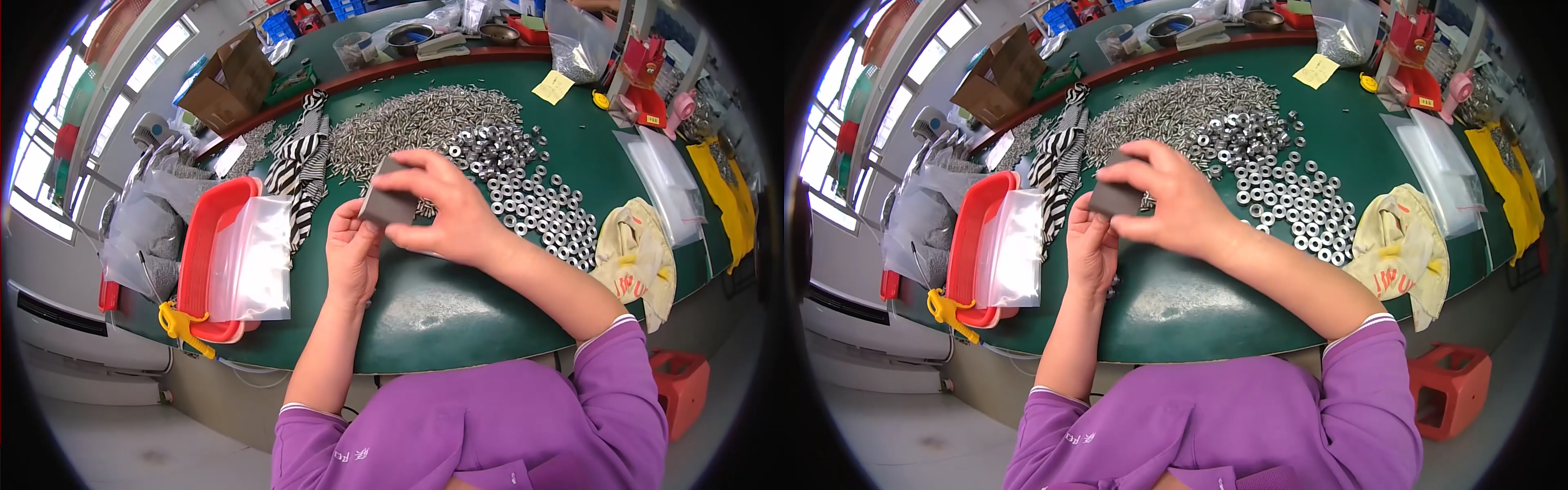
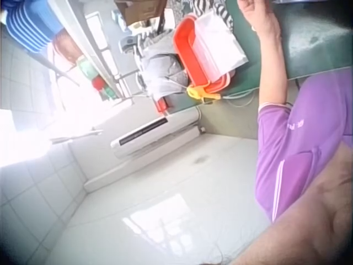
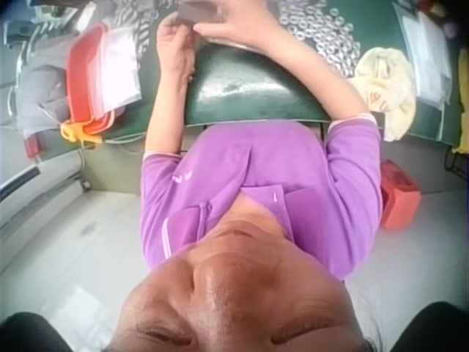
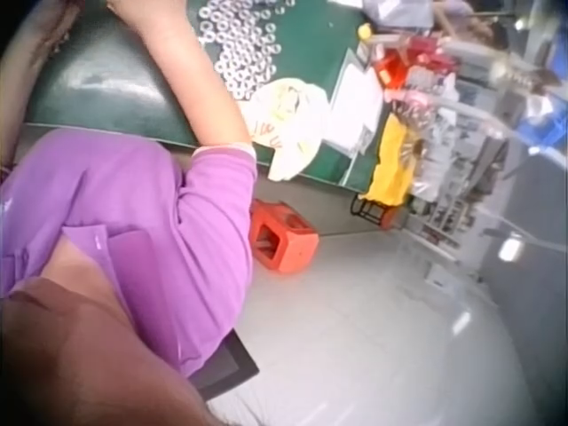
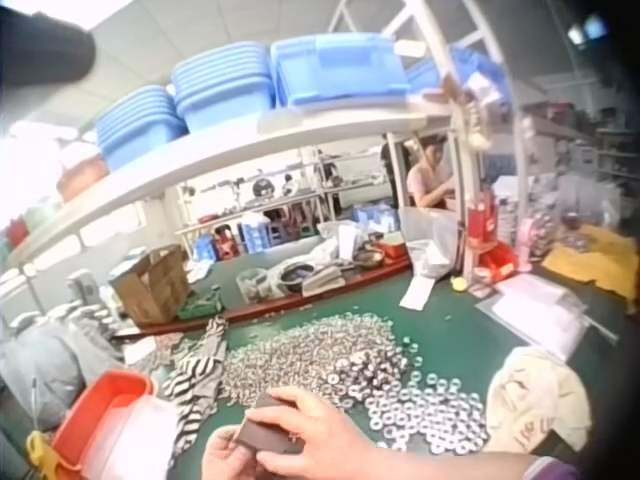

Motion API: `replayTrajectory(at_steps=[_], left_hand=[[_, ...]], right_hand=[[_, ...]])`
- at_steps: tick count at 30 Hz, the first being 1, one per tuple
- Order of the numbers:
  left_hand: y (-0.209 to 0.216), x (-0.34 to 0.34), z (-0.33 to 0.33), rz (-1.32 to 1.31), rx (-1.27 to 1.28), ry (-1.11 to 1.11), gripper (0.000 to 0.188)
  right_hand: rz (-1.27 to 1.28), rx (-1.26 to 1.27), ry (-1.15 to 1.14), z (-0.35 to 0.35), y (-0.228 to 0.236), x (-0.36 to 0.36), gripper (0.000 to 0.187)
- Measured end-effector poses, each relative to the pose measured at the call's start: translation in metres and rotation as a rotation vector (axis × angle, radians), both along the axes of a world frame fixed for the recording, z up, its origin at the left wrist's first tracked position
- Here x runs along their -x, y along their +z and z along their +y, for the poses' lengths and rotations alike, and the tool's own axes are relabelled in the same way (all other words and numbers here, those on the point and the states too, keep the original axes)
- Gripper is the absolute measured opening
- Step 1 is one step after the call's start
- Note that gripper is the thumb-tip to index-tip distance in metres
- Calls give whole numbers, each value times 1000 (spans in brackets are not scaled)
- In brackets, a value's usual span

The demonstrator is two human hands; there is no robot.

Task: Inspecting and sanding metal rings at a workbench.

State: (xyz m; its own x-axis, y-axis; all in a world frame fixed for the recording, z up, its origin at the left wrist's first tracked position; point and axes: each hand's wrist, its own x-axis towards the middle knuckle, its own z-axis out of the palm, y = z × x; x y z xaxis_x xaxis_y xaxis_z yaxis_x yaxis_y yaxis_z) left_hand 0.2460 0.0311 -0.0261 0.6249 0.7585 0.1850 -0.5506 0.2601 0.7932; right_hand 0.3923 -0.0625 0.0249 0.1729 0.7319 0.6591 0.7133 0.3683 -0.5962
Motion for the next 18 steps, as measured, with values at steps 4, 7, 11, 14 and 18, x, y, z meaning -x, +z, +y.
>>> replayTrajectory(at_steps=[4, 7, 11, 14, 18], left_hand=[[1, -1, -1, -13, 40, 4, 33], [7, -1, 0, 18, 64, -15, 33], [0, 0, 2, -1, 3, -67, 46], [10, 0, 1, 31, 22, -64, 42], [2, 4, 3, -8, 45, -114, 53]], right_hand=[[-12, -22, 121, -5, 1, 13, 51], [-34, -28, 171, -3, 0, 12, 50], [111, 29, 58, 4, -3, -6, 50], [-8, -11, 185, -4, 1, 12, 51], [98, 42, -66, 7, -9, -22, 49]])
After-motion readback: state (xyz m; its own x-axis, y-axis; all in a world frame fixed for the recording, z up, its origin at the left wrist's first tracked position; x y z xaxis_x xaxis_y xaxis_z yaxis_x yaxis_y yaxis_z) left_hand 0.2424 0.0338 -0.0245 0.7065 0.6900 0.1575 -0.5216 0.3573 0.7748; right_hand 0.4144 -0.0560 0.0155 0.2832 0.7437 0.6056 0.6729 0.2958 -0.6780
